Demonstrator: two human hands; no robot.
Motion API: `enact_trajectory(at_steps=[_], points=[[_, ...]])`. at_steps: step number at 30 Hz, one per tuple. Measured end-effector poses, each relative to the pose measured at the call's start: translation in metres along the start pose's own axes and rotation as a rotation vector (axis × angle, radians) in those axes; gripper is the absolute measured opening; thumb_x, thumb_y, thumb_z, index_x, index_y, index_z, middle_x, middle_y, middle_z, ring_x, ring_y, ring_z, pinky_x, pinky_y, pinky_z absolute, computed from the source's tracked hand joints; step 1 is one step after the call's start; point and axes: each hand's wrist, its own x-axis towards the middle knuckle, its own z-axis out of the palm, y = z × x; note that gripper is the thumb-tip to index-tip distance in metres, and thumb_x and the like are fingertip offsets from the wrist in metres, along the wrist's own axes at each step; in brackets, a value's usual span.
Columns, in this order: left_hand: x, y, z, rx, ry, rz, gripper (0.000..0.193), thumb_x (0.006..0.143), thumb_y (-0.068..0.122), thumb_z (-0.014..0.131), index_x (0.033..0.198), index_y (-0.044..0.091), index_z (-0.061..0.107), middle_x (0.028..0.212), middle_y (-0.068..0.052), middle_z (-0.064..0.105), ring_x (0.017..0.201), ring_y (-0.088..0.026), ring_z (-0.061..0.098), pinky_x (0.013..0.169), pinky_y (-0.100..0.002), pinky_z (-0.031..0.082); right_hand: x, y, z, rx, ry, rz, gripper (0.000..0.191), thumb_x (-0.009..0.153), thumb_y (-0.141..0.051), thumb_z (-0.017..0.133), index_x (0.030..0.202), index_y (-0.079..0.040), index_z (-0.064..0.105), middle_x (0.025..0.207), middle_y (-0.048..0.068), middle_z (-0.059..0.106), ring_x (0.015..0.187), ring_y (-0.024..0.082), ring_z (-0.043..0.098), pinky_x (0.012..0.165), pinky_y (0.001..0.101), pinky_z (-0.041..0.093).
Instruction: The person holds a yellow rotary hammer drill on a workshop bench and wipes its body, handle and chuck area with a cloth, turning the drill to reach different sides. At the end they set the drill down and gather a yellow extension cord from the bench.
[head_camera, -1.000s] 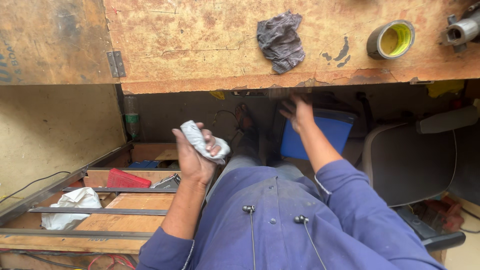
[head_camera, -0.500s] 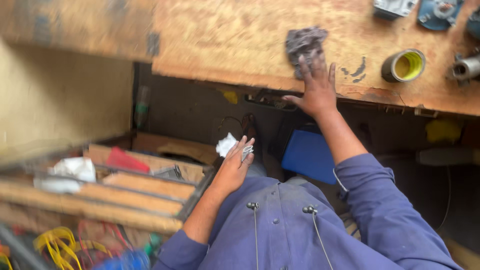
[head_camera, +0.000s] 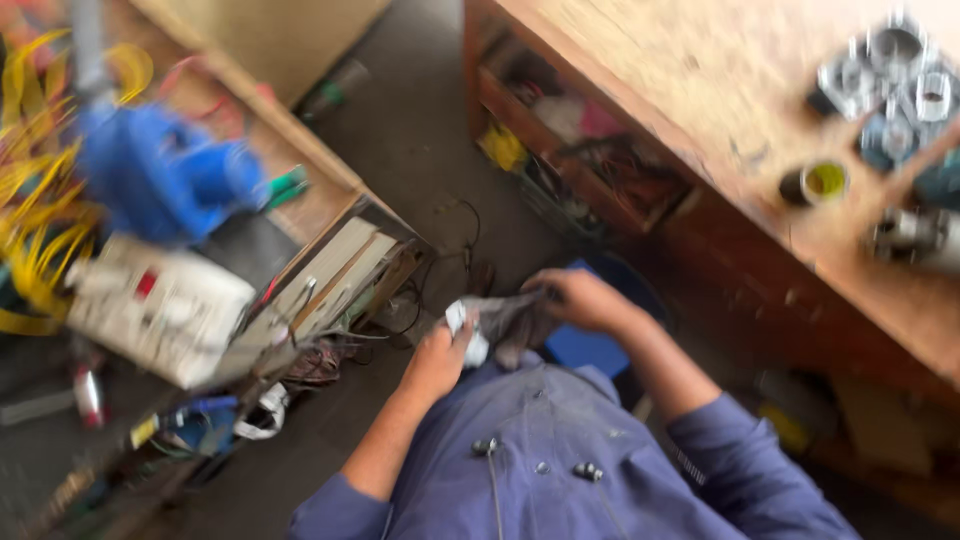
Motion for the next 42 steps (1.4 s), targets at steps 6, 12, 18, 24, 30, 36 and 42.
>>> enact_trajectory(at_steps=[6,12,18,24,30,36,42], points=[[-0.115,-0.068,-0.042,0.049,0.055,-0.075,0.037,0.103,0.041,0.056,0.107,0.007,0.070,0.097,-0.017,0.075,0.095,-0.037,0.072,0.080,-0.046,0.056,-0.007,-0.075,0.117,0.087,-0.219,-0.033,0.024,0.091,-0.023,0.073,0.106,-0.005,0.073,0.089,0.010,0.078,0.080,0.017,0.074,0.074,0.0334,0.058],[-0.243,-0.157,-0.080,0.004,0.453,0.007,0.020,0.094,0.022,0.065,0.101,0.003,0.064,0.098,-0.019,0.072,0.095,-0.042,0.069,0.077,-0.049,0.054,0.011,-0.164,0.223,0.417,-0.577,-0.038,0.025,0.096,-0.026,0.069,0.097,-0.001,0.069,0.081,0.004,0.073,0.075,0.015,0.070,0.070,0.0318,0.057],[-0.426,-0.265,-0.114,-0.169,0.909,-0.143,0.016,0.094,0.017,0.063,0.107,0.007,0.068,0.105,-0.017,0.073,0.099,-0.037,0.071,0.082,-0.043,0.055,0.053,-0.310,0.318,0.262,-0.382,-0.141,0.024,0.097,-0.026,0.070,0.102,-0.003,0.074,0.083,0.004,0.068,0.073,0.013,0.059,0.066,0.0303,0.049],[-0.613,-0.380,-0.125,-0.618,1.116,-0.334,0.025,0.101,0.026,0.058,0.112,0.007,0.070,0.110,-0.012,0.077,0.102,-0.025,0.075,0.086,-0.036,0.058,0.102,-0.461,0.421,0.755,-0.146,-0.507,0.022,0.109,-0.021,0.064,0.126,-0.008,0.066,0.106,0.005,0.069,0.096,0.019,0.065,0.083,0.0349,0.054],[-0.706,-0.454,-0.157,-0.933,1.241,-0.177,0.027,0.101,0.027,0.060,0.117,0.007,0.070,0.109,-0.006,0.074,0.102,-0.018,0.069,0.087,-0.033,0.058,0.082,-0.513,0.568,0.462,-0.107,-0.419,0.020,0.095,-0.019,0.065,0.113,-0.010,0.059,0.116,0.010,0.072,0.101,0.022,0.071,0.087,0.0393,0.059],[-0.709,-0.484,-0.258,-0.944,1.063,0.444,0.054,0.086,0.009,0.079,0.132,0.005,0.051,0.132,-0.004,0.060,0.126,-0.014,0.056,0.108,-0.032,0.047,0.004,-0.531,0.711,0.201,-0.894,-0.423,0.041,0.088,-0.016,0.071,0.126,-0.002,0.063,0.126,0.010,0.069,0.116,0.018,0.065,0.101,0.0355,0.051],[-0.714,-0.511,-0.398,-0.883,0.997,0.353,0.026,0.094,0.008,0.075,0.116,0.004,0.062,0.109,-0.002,0.068,0.101,-0.011,0.066,0.088,-0.029,0.056,0.034,-0.627,0.780,0.204,-0.966,-0.577,0.028,0.085,-0.007,0.079,0.110,-0.002,0.070,0.112,0.010,0.074,0.104,0.017,0.066,0.094,0.0327,0.052]])
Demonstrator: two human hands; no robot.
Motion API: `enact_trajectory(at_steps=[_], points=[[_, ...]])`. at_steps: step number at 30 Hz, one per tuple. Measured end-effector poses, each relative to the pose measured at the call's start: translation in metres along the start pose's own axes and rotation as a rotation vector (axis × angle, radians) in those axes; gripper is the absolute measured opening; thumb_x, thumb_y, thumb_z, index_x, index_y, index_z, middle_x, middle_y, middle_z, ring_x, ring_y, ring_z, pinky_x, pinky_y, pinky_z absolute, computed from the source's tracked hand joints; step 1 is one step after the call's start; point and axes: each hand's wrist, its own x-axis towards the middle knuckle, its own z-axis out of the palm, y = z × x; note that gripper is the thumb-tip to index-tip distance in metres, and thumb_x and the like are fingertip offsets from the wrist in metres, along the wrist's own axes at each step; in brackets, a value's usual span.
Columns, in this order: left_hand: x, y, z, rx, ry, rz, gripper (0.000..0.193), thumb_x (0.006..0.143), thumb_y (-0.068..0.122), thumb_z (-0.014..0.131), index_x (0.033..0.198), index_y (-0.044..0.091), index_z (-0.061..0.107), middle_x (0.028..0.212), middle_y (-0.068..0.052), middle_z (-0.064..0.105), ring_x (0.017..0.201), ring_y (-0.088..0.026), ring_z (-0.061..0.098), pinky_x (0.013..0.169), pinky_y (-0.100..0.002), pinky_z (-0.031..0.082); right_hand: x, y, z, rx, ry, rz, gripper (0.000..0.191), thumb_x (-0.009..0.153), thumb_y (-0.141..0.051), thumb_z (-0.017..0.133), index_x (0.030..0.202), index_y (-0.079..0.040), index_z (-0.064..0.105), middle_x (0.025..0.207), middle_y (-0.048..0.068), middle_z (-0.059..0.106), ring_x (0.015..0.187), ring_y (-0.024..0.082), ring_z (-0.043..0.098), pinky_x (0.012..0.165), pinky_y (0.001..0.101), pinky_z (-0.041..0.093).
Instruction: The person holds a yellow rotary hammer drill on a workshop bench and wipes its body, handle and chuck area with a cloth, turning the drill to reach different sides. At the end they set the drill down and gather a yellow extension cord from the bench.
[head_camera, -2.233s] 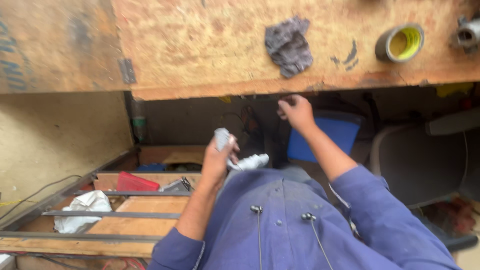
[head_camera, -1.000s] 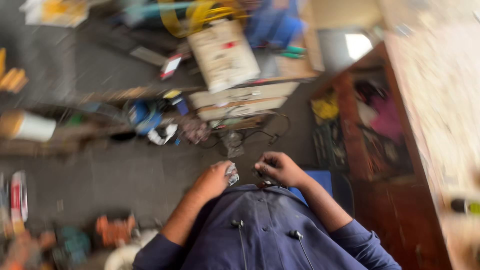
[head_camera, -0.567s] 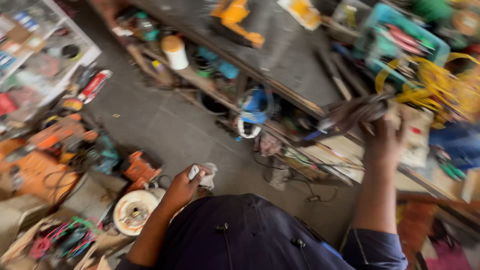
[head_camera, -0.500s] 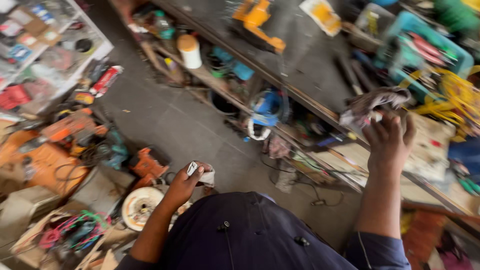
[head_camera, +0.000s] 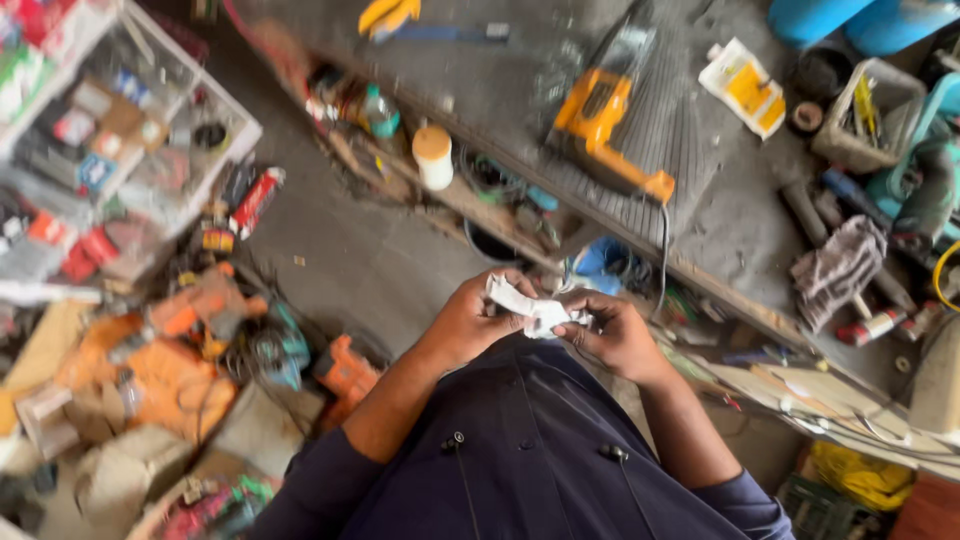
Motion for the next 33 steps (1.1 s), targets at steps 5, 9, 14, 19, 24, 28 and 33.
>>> enact_trajectory(at_steps=[5,9,14,19,24,28,33], points=[[0.079,0.041,-0.063,0.152,0.161,0.019,0.020,0.092,0.007,0.077,0.107,0.001,0.065,0.096,-0.002,0.072,0.087,-0.008,0.067,0.077,-0.025,0.056,0.089,-0.021,-0.011,0.018,0.145,-0.231,0.027,0.086,-0.002,0.084,0.085,-0.006,0.057,0.107,0.006,0.069,0.108,0.016,0.062,0.096,0.0318,0.050],[0.128,0.058,-0.103,-0.080,0.366,-0.017,0.021,0.093,0.015,0.074,0.107,0.001,0.066,0.095,-0.001,0.073,0.084,-0.007,0.069,0.072,-0.026,0.059,0.148,-0.053,-0.001,-0.172,0.214,-0.141,0.025,0.082,-0.008,0.086,0.092,-0.004,0.064,0.107,0.010,0.069,0.104,0.020,0.064,0.093,0.0331,0.053],[0.180,0.090,-0.151,0.225,0.132,0.095,0.028,0.092,0.025,0.081,0.105,0.003,0.068,0.090,-0.002,0.072,0.080,-0.008,0.066,0.070,-0.026,0.054,0.209,-0.094,0.026,-0.421,0.364,-0.269,0.046,0.071,-0.016,0.090,0.108,0.000,0.067,0.116,0.015,0.064,0.111,0.027,0.065,0.094,0.0370,0.052],[0.227,0.131,-0.189,0.553,-0.197,0.111,0.036,0.080,0.028,0.089,0.093,0.002,0.068,0.080,-0.004,0.066,0.070,-0.011,0.059,0.064,-0.028,0.050,0.262,-0.096,0.048,-0.348,0.626,-0.077,0.031,0.081,-0.016,0.085,0.103,-0.001,0.070,0.105,0.010,0.073,0.099,0.019,0.072,0.087,0.0320,0.057],[0.263,0.145,-0.252,0.366,-0.346,0.006,0.029,0.086,0.021,0.083,0.099,0.003,0.064,0.086,0.000,0.071,0.081,-0.006,0.064,0.072,-0.026,0.053,0.277,-0.073,0.071,-0.099,0.748,-0.065,0.012,0.098,-0.013,0.070,0.100,-0.002,0.066,0.098,0.004,0.071,0.091,0.012,0.067,0.083,0.0268,0.055],[0.276,0.129,-0.265,0.006,-0.437,-0.167,0.013,0.104,0.011,0.061,0.115,0.005,0.058,0.096,0.001,0.068,0.089,-0.007,0.063,0.081,-0.024,0.052,0.289,-0.056,0.106,0.106,0.907,0.063,0.011,0.108,-0.014,0.058,0.110,-0.003,0.058,0.093,0.001,0.059,0.085,0.008,0.052,0.075,0.0253,0.045],[0.270,0.117,-0.257,-0.075,-0.410,-0.171,0.019,0.107,0.021,0.053,0.117,0.006,0.060,0.099,0.002,0.067,0.091,-0.008,0.062,0.083,-0.024,0.052,0.316,-0.065,0.139,0.242,0.993,0.052,0.027,0.104,-0.020,0.064,0.124,-0.003,0.060,0.103,0.001,0.060,0.092,0.008,0.054,0.082,0.0260,0.048]])
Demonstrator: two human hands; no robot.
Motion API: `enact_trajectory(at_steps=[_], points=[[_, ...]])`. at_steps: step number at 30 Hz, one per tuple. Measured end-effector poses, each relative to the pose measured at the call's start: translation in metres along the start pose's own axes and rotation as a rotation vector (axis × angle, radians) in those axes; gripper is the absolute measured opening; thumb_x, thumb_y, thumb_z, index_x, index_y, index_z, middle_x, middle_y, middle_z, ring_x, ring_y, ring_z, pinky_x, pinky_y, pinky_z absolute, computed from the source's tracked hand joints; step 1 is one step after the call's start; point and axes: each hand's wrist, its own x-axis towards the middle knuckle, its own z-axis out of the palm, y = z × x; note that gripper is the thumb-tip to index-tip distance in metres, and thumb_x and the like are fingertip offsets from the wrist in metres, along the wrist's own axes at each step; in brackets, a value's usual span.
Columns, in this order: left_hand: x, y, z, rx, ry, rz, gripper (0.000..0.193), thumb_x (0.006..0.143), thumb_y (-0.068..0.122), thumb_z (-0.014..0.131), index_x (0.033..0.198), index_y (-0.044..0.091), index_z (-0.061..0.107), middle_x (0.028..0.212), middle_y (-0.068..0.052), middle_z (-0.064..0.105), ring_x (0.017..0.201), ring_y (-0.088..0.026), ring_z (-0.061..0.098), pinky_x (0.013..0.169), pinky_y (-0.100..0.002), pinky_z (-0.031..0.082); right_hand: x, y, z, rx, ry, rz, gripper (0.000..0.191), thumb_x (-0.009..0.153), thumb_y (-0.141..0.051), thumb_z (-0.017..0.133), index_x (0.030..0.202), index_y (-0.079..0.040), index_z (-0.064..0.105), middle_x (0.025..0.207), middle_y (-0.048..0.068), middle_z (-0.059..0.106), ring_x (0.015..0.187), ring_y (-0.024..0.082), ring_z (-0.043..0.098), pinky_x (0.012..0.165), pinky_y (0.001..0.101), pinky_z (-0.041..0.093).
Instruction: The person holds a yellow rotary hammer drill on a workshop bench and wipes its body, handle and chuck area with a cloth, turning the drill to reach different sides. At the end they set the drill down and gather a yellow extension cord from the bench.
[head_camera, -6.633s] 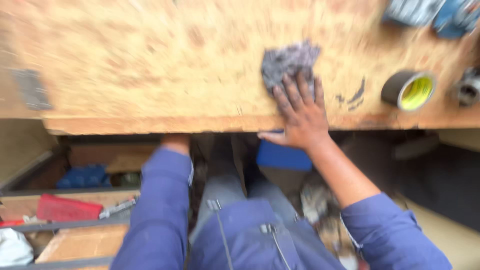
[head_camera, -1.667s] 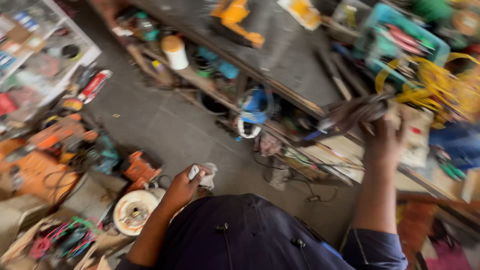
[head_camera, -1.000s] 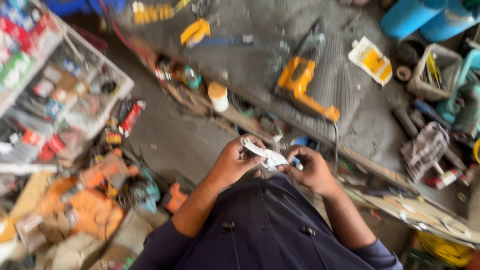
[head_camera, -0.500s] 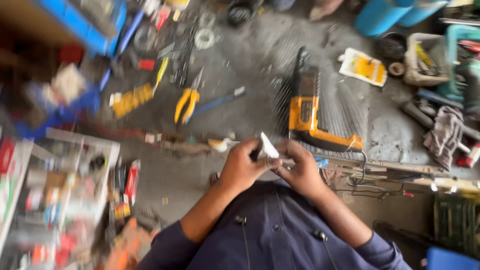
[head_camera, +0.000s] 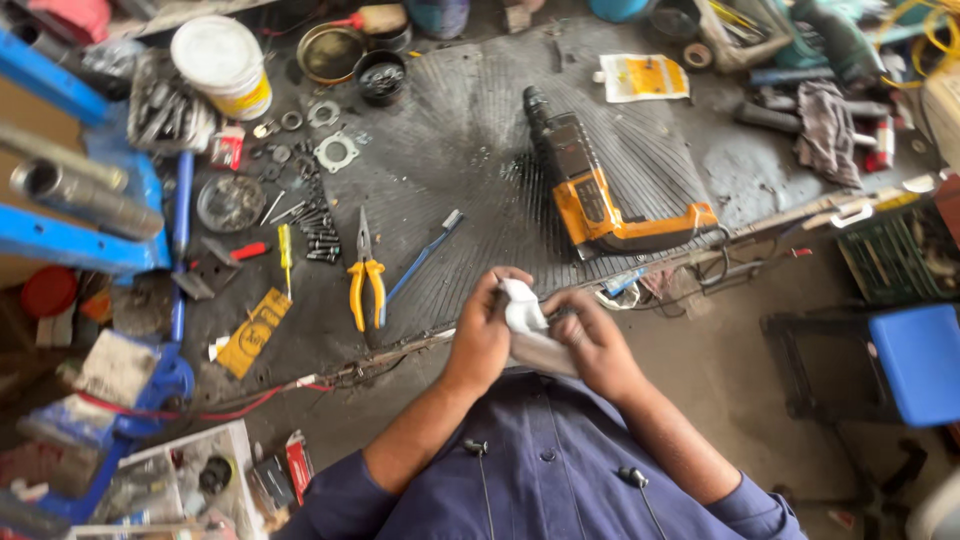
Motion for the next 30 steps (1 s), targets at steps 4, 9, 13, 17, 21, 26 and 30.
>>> enact_trajectory(at_steps=[4,9,13,17,21,26,30], points=[[-0.004,0.001,-0.018,0.405,0.030,0.115,0.027,0.099,0.033,0.070,0.097,0.007,0.061,0.082,0.002,0.062,0.075,-0.008,0.057,0.066,-0.025,0.048,-0.004,-0.023,0.016,-0.274,-0.264,0.191,0.050,0.080,-0.028,0.083,0.120,-0.004,0.066,0.099,0.004,0.074,0.090,0.008,0.068,0.080,0.0277,0.055],[0.009,0.005,-0.054,0.139,0.172,0.165,0.032,0.103,0.041,0.066,0.095,0.011,0.057,0.080,0.007,0.053,0.072,-0.005,0.044,0.063,-0.024,0.036,-0.011,-0.044,0.008,-0.530,-0.260,0.233,0.030,0.086,-0.032,0.080,0.095,-0.003,0.079,0.077,0.006,0.073,0.073,0.015,0.065,0.069,0.0333,0.052],[0.014,0.027,-0.067,0.356,0.187,0.215,0.031,0.097,0.026,0.078,0.090,0.007,0.054,0.079,0.000,0.051,0.071,-0.013,0.044,0.063,-0.029,0.036,-0.017,-0.053,-0.007,-0.344,-0.266,-0.185,0.024,0.100,-0.024,0.072,0.095,-0.001,0.071,0.087,0.009,0.065,0.084,0.021,0.061,0.077,0.0340,0.050],[0.011,0.062,-0.059,0.863,0.081,0.616,0.026,0.086,0.008,0.078,0.092,0.005,0.052,0.107,-0.015,0.059,0.096,-0.032,0.060,0.085,-0.042,0.049,-0.015,-0.064,0.000,-0.559,-0.142,0.066,0.023,0.096,-0.024,0.072,0.093,-0.002,0.072,0.072,0.009,0.065,0.067,0.020,0.060,0.065,0.0334,0.050],[0.011,0.074,-0.039,0.841,-0.375,0.660,0.069,0.072,0.015,0.085,0.128,-0.014,0.055,0.142,-0.024,0.055,0.128,-0.052,0.057,0.105,-0.064,0.037,-0.006,-0.087,0.016,-0.406,-0.227,-0.105,0.025,0.092,-0.019,0.068,0.113,-0.005,0.067,0.096,0.010,0.077,0.086,0.018,0.075,0.075,0.0338,0.057],[0.026,0.058,-0.031,0.733,-0.775,0.014,0.042,0.086,0.038,0.082,0.112,0.008,0.068,0.122,-0.013,0.069,0.109,-0.031,0.070,0.091,-0.039,0.055,-0.005,-0.117,-0.001,-0.766,-0.134,0.095,0.026,0.081,-0.029,0.079,0.102,-0.014,0.073,0.079,0.011,0.078,0.069,0.027,0.076,0.063,0.0382,0.055],[0.039,0.050,-0.039,0.916,-0.671,0.182,0.020,0.086,0.028,0.081,0.096,0.012,0.074,0.096,-0.006,0.074,0.095,-0.027,0.070,0.081,-0.038,0.055,-0.008,-0.119,-0.043,-0.991,-0.130,0.169,0.035,0.075,-0.039,0.082,0.098,-0.014,0.074,0.076,0.011,0.076,0.072,0.032,0.073,0.063,0.0426,0.054]])
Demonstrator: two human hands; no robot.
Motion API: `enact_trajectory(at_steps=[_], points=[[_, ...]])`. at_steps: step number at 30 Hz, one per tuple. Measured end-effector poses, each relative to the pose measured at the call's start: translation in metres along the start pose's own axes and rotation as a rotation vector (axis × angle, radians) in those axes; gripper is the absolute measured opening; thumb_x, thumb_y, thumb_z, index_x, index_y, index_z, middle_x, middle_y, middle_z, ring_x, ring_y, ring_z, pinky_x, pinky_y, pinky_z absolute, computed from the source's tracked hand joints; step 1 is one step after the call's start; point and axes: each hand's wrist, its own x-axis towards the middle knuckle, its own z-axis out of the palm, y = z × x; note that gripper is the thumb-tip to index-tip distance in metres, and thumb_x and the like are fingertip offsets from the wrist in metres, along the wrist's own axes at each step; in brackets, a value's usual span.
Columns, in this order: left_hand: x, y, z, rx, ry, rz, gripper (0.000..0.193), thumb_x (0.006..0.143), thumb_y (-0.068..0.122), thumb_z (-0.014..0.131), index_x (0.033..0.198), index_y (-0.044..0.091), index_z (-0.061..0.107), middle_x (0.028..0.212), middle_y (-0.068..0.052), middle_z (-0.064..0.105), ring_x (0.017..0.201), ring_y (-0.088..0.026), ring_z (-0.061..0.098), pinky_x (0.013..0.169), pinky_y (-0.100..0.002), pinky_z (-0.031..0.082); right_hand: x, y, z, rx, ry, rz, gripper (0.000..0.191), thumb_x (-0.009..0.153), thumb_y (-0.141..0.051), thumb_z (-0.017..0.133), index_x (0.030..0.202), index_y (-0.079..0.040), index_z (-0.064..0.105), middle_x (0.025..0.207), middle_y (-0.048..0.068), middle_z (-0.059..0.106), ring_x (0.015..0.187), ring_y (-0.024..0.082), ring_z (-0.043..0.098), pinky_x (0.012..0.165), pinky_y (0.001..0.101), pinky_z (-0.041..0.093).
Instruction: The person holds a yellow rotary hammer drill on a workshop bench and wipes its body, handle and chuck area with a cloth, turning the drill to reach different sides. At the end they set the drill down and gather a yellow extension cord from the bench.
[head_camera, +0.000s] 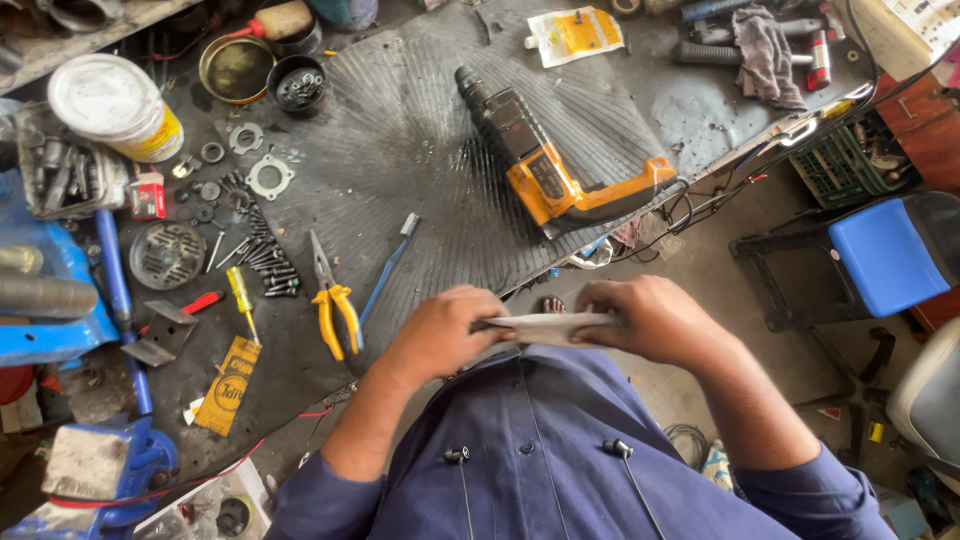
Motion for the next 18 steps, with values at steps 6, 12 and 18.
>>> enact_trajectory(at_steps=[6,12,18], points=[[0.014,-0.004,-0.012,-0.042,0.105,-0.141,0.015,0.084,0.019,0.079,0.094,0.010,0.072,0.088,-0.005,0.069,0.087,-0.025,0.069,0.077,-0.037,0.054,-0.003,0.064,-0.034,-0.006,0.034,0.073,0.028,0.081,-0.036,0.077,0.094,-0.011,0.078,0.078,0.013,0.075,0.071,0.034,0.072,0.063,0.0428,0.054],[0.068,0.014,0.003,-0.015,0.173,-0.163,0.030,0.079,0.027,0.084,0.102,0.012,0.071,0.087,-0.003,0.073,0.087,-0.023,0.068,0.081,-0.037,0.055,0.021,0.084,-0.072,0.055,-0.043,0.094,0.029,0.083,-0.033,0.075,0.103,-0.013,0.078,0.075,0.015,0.076,0.068,0.031,0.075,0.064,0.0400,0.056],[0.134,0.038,0.057,-0.066,0.265,0.248,0.049,0.085,0.031,0.081,0.121,0.003,0.065,0.120,-0.013,0.070,0.114,-0.032,0.066,0.098,-0.042,0.053,0.059,0.086,-0.099,0.234,-0.117,-0.400,0.027,0.086,-0.024,0.074,0.106,-0.006,0.077,0.089,0.013,0.079,0.077,0.026,0.077,0.069,0.0366,0.058]])
